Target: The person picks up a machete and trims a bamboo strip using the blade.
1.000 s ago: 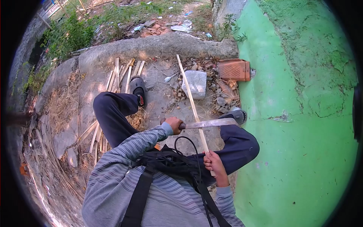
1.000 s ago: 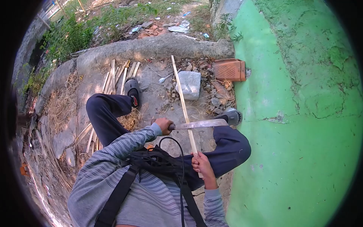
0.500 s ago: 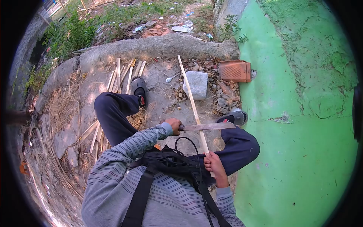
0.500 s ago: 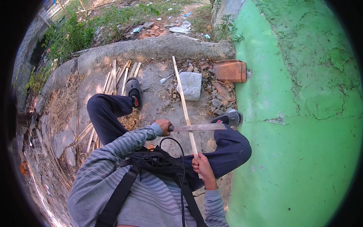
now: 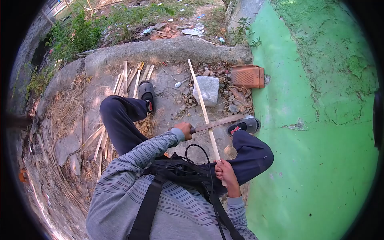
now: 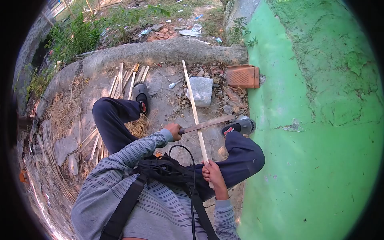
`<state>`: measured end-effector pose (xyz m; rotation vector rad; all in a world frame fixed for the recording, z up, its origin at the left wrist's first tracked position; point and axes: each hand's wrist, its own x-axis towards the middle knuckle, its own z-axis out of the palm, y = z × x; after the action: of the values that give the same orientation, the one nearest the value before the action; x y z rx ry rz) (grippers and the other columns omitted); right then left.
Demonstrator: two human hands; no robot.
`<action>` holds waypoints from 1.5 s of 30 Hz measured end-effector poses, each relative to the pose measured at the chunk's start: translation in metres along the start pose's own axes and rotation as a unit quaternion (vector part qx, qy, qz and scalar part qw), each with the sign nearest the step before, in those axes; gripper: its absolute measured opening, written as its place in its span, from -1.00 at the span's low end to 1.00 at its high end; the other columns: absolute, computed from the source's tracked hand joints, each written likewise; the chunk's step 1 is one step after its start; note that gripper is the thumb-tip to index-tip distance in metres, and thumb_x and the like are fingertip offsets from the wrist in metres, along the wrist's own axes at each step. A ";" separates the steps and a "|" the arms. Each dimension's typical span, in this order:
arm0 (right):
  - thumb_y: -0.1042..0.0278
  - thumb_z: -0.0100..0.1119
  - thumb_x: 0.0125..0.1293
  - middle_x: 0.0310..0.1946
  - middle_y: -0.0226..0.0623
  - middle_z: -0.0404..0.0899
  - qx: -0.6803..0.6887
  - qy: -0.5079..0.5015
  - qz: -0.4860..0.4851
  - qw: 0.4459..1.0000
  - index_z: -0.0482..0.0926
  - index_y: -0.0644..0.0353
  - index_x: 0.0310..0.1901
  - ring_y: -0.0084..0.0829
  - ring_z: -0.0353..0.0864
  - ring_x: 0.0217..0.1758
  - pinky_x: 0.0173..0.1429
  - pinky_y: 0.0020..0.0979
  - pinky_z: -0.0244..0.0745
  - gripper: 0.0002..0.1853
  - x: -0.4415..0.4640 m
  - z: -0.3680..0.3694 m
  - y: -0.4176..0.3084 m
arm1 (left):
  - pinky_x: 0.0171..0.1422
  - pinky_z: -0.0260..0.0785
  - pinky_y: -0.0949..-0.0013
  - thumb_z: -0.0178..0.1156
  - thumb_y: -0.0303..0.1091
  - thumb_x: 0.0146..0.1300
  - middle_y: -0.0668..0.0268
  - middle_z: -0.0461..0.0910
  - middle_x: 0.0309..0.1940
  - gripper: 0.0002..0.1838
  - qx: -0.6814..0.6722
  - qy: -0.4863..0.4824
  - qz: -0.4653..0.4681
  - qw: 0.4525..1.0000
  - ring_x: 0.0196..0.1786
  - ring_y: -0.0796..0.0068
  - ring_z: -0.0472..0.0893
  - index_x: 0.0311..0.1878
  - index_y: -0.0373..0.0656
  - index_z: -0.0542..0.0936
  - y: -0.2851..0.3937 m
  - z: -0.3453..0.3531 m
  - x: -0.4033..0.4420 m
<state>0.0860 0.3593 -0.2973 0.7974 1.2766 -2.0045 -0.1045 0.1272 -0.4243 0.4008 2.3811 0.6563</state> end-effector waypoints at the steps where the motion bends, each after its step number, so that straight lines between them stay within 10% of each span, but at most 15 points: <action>1: 0.26 -0.13 0.55 -0.58 -0.61 0.14 0.015 -0.014 0.001 1.000 0.39 0.16 -0.03 -0.79 0.02 -0.68 -0.66 -0.69 -0.03 -0.82 0.001 -0.003 0.000 | -0.06 0.54 0.03 0.24 -0.31 -0.10 0.01 0.68 -0.33 -0.69 0.007 -0.018 0.041 0.999 -0.21 -0.06 0.67 -0.20 -0.02 0.72 0.004 -0.001 -0.009; 11: 0.28 -0.15 0.55 -0.57 -0.58 0.15 -0.025 0.011 0.005 1.000 0.39 0.16 -0.03 -0.77 0.03 -0.67 -0.66 -0.67 -0.04 -0.83 0.000 0.004 -0.001 | -0.02 0.54 0.07 0.24 -0.32 -0.09 0.03 0.69 -0.28 -0.71 0.021 0.025 -0.067 0.997 -0.16 -0.01 0.68 -0.23 -0.06 0.72 -0.024 -0.008 0.039; 17: 0.25 -0.13 0.55 -0.57 -0.60 0.13 0.031 -0.017 0.011 0.999 0.38 0.16 -0.02 -0.79 0.01 -0.68 -0.67 -0.69 -0.03 -0.81 0.001 -0.001 -0.003 | 0.01 0.52 0.04 0.24 -0.33 -0.13 0.03 0.69 -0.28 -0.70 0.056 -0.062 0.054 0.995 -0.15 -0.04 0.67 -0.23 -0.03 0.71 0.001 -0.011 -0.004; 26: 0.27 -0.14 0.55 -0.58 -0.58 0.13 0.000 -0.001 0.013 1.000 0.38 0.18 -0.01 -0.78 0.03 -0.67 -0.67 -0.68 -0.05 -0.82 0.000 0.000 -0.002 | -0.01 0.54 0.07 0.27 -0.30 -0.11 -0.02 0.68 -0.25 -0.70 0.027 0.016 -0.054 0.998 -0.14 -0.02 0.68 -0.23 -0.14 0.70 -0.021 -0.021 0.048; 45: 0.29 -0.15 0.56 -0.58 -0.59 0.12 0.074 -0.032 0.009 0.997 0.36 0.21 0.00 -0.79 0.01 -0.68 -0.68 -0.70 -0.07 -0.81 -0.002 -0.004 -0.004 | -0.09 0.55 0.04 0.24 -0.33 -0.17 0.00 0.67 -0.39 -0.74 0.005 -0.026 0.050 0.998 -0.24 -0.05 0.68 -0.32 -0.10 0.69 -0.002 0.003 -0.007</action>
<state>0.0847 0.3646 -0.2945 0.8025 1.0906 -2.1125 -0.0969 0.1239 -0.4239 0.5378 2.3285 0.6714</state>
